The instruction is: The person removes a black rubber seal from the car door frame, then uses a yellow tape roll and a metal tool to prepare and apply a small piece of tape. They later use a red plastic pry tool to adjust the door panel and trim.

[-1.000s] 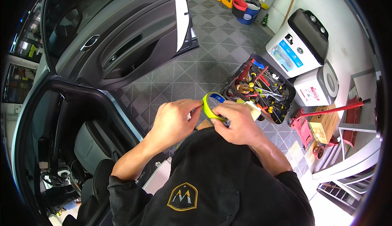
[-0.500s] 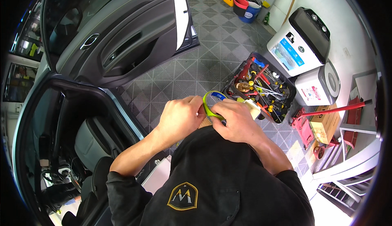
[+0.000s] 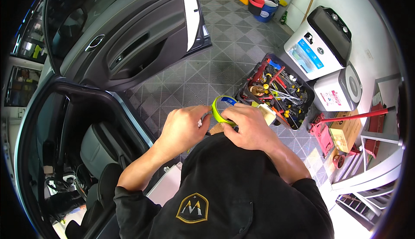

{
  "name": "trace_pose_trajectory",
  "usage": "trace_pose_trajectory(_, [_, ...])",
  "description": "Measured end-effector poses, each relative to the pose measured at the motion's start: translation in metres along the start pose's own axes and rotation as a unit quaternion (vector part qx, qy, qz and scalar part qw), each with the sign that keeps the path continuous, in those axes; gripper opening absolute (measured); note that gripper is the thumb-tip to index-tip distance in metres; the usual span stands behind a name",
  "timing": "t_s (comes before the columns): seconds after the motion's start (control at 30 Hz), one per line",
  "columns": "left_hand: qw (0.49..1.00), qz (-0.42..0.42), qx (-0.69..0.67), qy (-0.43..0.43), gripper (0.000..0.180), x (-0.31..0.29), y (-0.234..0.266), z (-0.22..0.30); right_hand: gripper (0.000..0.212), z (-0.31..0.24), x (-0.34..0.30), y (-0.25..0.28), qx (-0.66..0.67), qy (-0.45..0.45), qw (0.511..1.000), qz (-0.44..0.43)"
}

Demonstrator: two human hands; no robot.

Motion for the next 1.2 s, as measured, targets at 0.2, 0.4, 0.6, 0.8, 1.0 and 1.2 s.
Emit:
trace_pose_trajectory(0.2, [0.999,0.022,0.043,-0.025,0.010,-0.002,-0.008,0.002,0.013,0.001,-0.003,-0.002,-0.010,0.008,1.000,-0.013])
trace_pose_trajectory(0.4, [0.996,0.026,0.074,-0.032,0.010,0.001,-0.015,0.009,0.012,0.000,-0.006,-0.001,-0.030,0.021,0.999,-0.015])
trace_pose_trajectory(0.6, [0.998,0.046,0.042,-0.026,0.013,0.008,-0.027,0.010,0.013,0.001,-0.013,0.005,-0.036,0.003,0.999,-0.020])
trace_pose_trajectory(0.8, [1.000,0.019,-0.005,-0.006,0.012,0.011,-0.020,0.015,0.014,0.006,-0.019,0.015,0.016,0.002,1.000,-0.008])
trace_pose_trajectory(1.0, [0.994,-0.043,-0.097,-0.033,0.045,0.010,-0.002,0.020,0.014,0.027,-0.034,0.034,0.197,-0.061,0.978,-0.025])
trace_pose_trajectory(1.2, [0.981,-0.116,-0.118,-0.100,0.041,0.005,-0.019,0.032,0.026,0.063,-0.046,0.025,0.537,-0.161,0.826,-0.050])
Point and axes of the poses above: each hand's wrist, its own x-axis towards the middle knuckle, its own y-axis out of the back of the hand, z = x × y, the point moved 4 cm from there along x, towards the middle knuckle, and after that the axes turned 10 degrees about y, right-handed, at the moved point
